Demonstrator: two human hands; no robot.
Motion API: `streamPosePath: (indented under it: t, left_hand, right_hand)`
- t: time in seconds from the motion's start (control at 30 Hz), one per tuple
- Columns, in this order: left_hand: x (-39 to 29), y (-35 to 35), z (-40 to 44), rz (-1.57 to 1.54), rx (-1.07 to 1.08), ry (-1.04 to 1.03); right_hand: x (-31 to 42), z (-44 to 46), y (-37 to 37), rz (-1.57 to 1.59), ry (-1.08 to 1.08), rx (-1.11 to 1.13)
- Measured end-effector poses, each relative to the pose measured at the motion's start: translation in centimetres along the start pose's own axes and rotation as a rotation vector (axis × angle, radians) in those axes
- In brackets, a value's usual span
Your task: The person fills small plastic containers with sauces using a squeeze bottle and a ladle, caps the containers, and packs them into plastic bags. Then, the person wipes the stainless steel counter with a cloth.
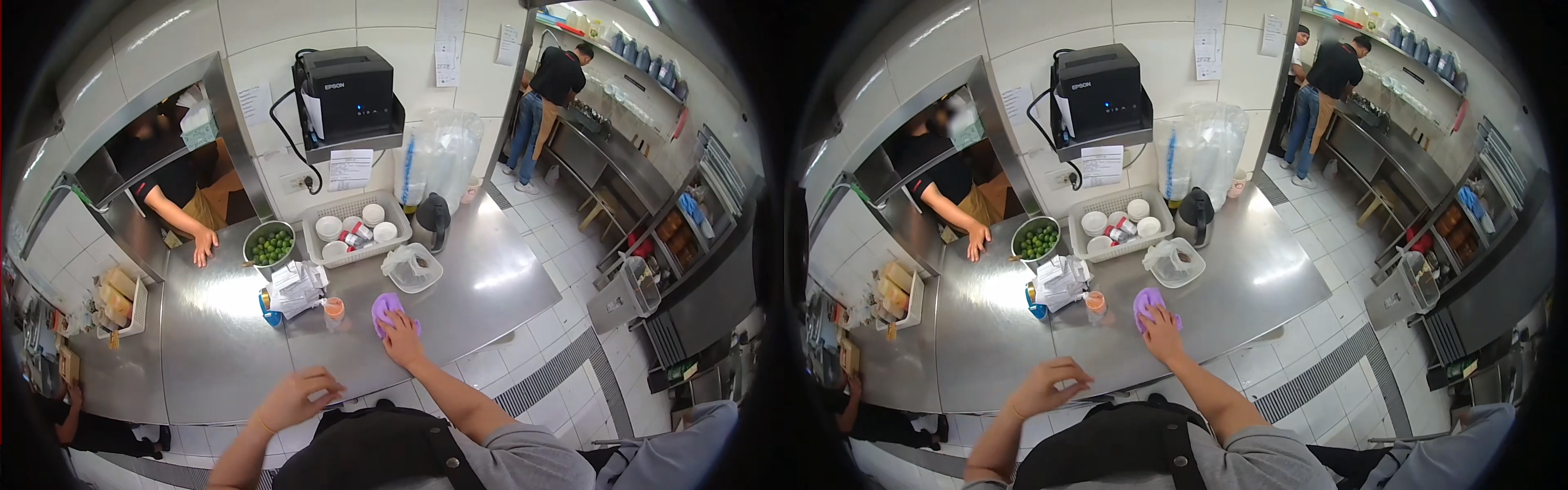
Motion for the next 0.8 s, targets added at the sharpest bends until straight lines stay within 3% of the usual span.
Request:
streamPosePath:
  t: [0.13,0.27,0.43,0.47,0.53,0.6,0.73,0.8]
  left_hand:
    - [1.0,-3.8,-3.8,-0.159,-0.245,0.203]
    - [1.2,-3.9,-5.0,-0.262,-0.515,0.446]
    - [3.6,-3.1,-5.8,-0.058,-0.417,0.238]
    - [3.8,-3.3,-5.6,-0.011,-0.397,0.165]
    - [3.3,-4.2,-4.8,-0.080,-0.453,0.132]
    - [3.0,-5.7,-4.6,-0.197,-0.379,0.252]
    - [1.9,-7.9,-4.3,-0.389,-0.613,0.190]
    - [2.6,-8.3,-5.4,-0.458,-0.457,0.333]
  right_hand:
    - [-0.1,0.3,-0.1,0.022,0.026,0.008]
    - [0.8,2.1,-1.8,-0.172,-0.023,0.134]
    - [3.6,7.4,-2.6,-0.201,0.103,0.237]
    - [2.4,8.0,-4.7,-0.188,0.158,0.162]
    - [2.4,8.7,-5.5,-0.151,0.147,0.189]
    - [1.9,8.2,-5.7,-0.096,0.140,0.136]
    - [2.4,7.8,-5.5,-0.102,0.088,0.106]
    - [2.1,7.5,-5.6,-0.106,0.097,0.110]
Point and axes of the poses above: each hand's wrist, its own z-axis towards the middle knuckle, its own y-axis out of the back of the hand, x = y × z, the point moved 1 cm from there along z, towards the middle knuckle, and after that the axes turned 14 degrees about -y, right-handed, at the moved point
